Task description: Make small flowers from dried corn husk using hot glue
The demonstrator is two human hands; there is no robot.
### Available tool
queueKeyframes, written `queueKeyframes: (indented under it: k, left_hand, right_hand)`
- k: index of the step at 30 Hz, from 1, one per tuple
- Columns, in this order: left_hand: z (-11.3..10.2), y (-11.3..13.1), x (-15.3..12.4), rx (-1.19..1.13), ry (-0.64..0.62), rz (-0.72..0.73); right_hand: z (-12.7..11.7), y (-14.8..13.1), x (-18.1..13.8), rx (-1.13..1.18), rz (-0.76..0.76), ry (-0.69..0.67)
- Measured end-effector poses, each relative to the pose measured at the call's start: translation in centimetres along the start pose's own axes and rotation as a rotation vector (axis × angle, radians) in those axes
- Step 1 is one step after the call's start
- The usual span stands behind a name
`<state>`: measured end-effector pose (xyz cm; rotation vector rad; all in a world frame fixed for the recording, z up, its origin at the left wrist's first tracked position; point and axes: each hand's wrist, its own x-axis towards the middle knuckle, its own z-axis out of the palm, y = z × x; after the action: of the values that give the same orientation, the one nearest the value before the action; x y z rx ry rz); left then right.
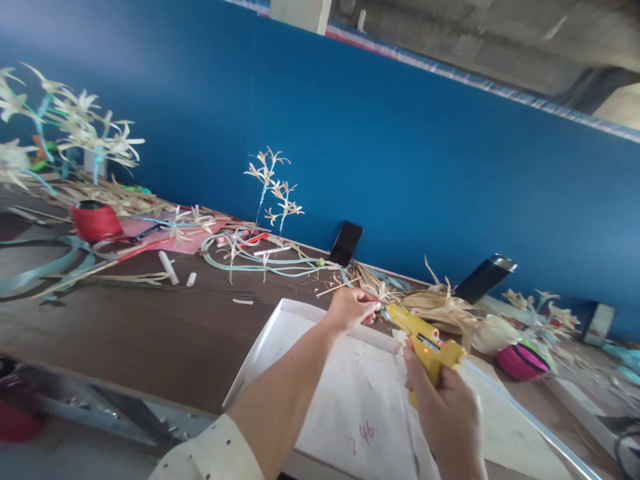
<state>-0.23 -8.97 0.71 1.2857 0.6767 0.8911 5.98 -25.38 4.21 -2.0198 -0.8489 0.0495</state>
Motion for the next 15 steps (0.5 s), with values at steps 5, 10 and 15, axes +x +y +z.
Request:
queueKeyframes:
  k: [5,10,15]
  left_hand:
    - [0.09,0.48,-0.22,0.013,0.002,-0.027]
    - [0.03,0.51,-0.24,0.034,0.003,-0.034]
    - [-0.04,0.18,-0.05,0.051,-0.014,-0.031]
  right_hand:
    - [0.1,0.1,0.19,-0.032,0.028,-0.004]
    - [0.05,-0.19,0.13,-0.028,0.021,-0.004]
    - [0.15,-0.4,0.09,-0.008,0.002,-0.001]
